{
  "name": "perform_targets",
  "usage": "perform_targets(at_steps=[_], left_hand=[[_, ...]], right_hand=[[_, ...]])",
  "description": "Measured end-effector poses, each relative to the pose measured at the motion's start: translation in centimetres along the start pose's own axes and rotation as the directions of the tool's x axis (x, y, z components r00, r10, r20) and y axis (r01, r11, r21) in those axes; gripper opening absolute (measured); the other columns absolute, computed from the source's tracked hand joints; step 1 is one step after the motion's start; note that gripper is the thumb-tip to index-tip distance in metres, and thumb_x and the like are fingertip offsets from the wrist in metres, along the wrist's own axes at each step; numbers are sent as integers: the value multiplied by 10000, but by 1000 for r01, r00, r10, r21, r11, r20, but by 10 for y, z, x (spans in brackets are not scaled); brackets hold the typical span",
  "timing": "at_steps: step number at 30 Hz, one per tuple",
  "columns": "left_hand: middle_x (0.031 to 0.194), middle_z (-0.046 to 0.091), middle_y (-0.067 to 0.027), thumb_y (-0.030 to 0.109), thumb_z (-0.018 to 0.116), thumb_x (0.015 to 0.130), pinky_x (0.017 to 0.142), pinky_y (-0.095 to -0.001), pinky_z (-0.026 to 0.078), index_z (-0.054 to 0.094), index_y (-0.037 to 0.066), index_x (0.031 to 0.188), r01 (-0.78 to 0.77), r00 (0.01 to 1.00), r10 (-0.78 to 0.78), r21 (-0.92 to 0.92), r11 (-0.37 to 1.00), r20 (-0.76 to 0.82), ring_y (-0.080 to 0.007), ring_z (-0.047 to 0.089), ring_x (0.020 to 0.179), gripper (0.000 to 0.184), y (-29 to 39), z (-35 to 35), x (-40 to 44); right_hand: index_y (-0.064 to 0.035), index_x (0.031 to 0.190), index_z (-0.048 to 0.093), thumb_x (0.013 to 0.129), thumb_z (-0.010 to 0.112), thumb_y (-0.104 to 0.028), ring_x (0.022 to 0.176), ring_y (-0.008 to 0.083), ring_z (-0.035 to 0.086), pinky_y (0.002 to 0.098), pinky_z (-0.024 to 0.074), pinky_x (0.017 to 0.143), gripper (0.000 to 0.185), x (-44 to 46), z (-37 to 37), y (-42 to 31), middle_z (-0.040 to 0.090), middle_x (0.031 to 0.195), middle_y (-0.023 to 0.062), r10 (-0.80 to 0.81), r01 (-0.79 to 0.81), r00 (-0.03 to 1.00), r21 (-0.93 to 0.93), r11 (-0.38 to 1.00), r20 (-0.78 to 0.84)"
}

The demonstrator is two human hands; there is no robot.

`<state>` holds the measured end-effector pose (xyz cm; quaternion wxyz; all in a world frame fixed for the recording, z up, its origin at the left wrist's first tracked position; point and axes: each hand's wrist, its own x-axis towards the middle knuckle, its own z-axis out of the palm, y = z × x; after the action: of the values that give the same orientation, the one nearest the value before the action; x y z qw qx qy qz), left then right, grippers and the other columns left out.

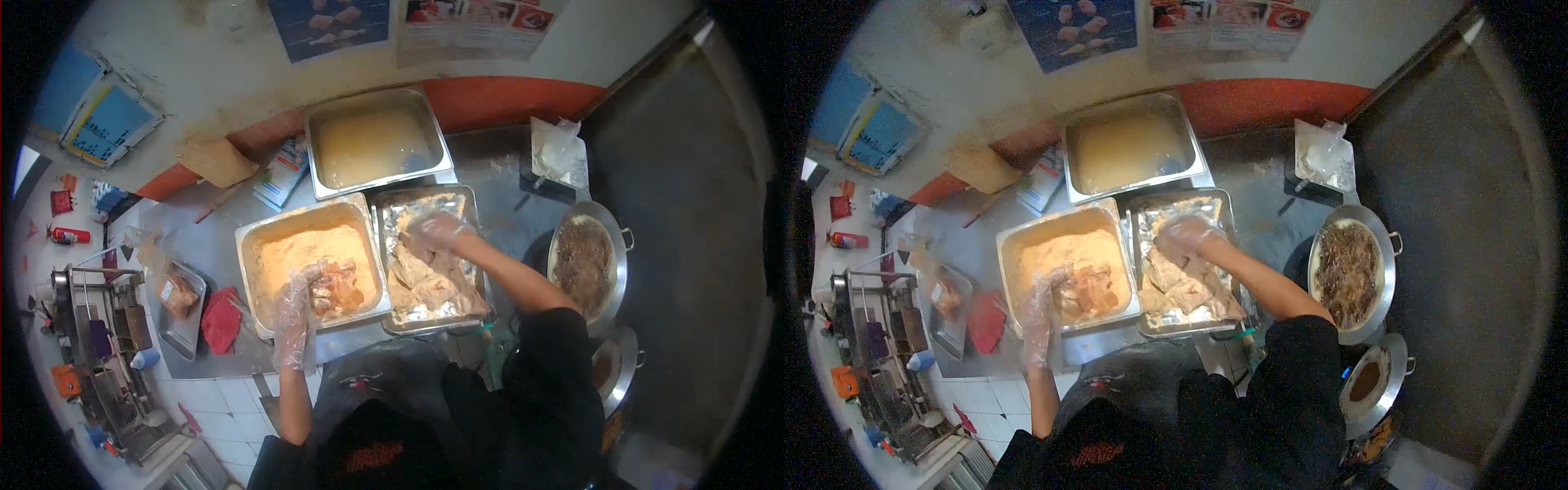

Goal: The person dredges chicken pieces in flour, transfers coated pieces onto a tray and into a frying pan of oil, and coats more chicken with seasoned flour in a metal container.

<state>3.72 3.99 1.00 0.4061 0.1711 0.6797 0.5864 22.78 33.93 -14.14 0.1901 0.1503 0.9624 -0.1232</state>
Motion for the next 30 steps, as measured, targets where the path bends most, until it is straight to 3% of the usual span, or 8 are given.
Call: perform_targets(at_steps=[1,3,5,10,14,19,25,30], left_hand=[[1000,686,-101,362,508,1009,646,-242,526,667,5,1182,-1,1000,1,-4,1000,-13,-123,632,722,427,5,-2,2],[1023,693,-102,369,497,1015,707,-258,526,669,2,1182,56,996,-55,10,998,-67,-136,650,810,439,14,-6,-1],[1045,696,-104,370,494,1017,750,-271,520,670,2,1183,21,997,-20,12,1000,-77,-144,652,864,441,-10,-25,9],[1105,700,-113,425,422,1042,946,-314,461,687,10,1171,-35,996,43,102,994,-83,-168,623,1025,509,-11,-58,14],[1104,701,-100,367,504,1018,820,-294,510,672,13,1205,-74,995,83,130,989,-63,-153,638,1001,435,11,-79,11],[1011,695,-115,431,443,1032,752,-279,522,643,-6,1229,-25,995,36,111,994,-98,-161,659,845,519,4,-118,0],[1037,709,-100,265,516,1014,788,-276,513,652,-1,1216,34,991,-40,-45,998,-129,-137,651,902,361,0,-168,-14],[979,688,-71,362,468,1042,690,-221,500,629,-32,1231,-106,979,101,-20,994,-176,-82,609,738,466,-11,-205,-9]], right_hand=[[-75,1144,644,898,573,-378,963,297,670,437,545,842,397,-2,-16,3,689,1063,182,46,-17,983,169,986,-175],[-75,1143,635,886,636,-324,976,282,668,431,541,859,357,-14,-60,-1,677,1086,189,528,-251,831,965,75,175],[-42,1215,600,876,668,-224,1002,275,659,413,534,888,391,-16,-62,30,660,1140,183,356,-23,856,659,751,-375],[-78,1231,608,844,650,-156,1055,327,660,423,514,938,397,22,-175,5,644,1200,210,321,284,536,525,802,-781],[-68,1192,632,846,617,-197,1082,358,642,429,492,971,369,105,-189,22,629,1237,212,175,-3,534,205,979,-827],[1,1155,666,865,553,-307,1190,374,571,433,448,1032,438,194,-135,37,608,1279,213,331,-209,865,329,921,-378],[-65,1087,710,881,478,-551,1082,399,629,470,469,989,577,256,-61,55,646,1183,231,442,-389,847,223,894,-295],[-23,1055,706,880,551,-361,1051,359,652,434,500,934,410,217,-113,35,673,1128,227,471,-257,761,459,850,-446]])
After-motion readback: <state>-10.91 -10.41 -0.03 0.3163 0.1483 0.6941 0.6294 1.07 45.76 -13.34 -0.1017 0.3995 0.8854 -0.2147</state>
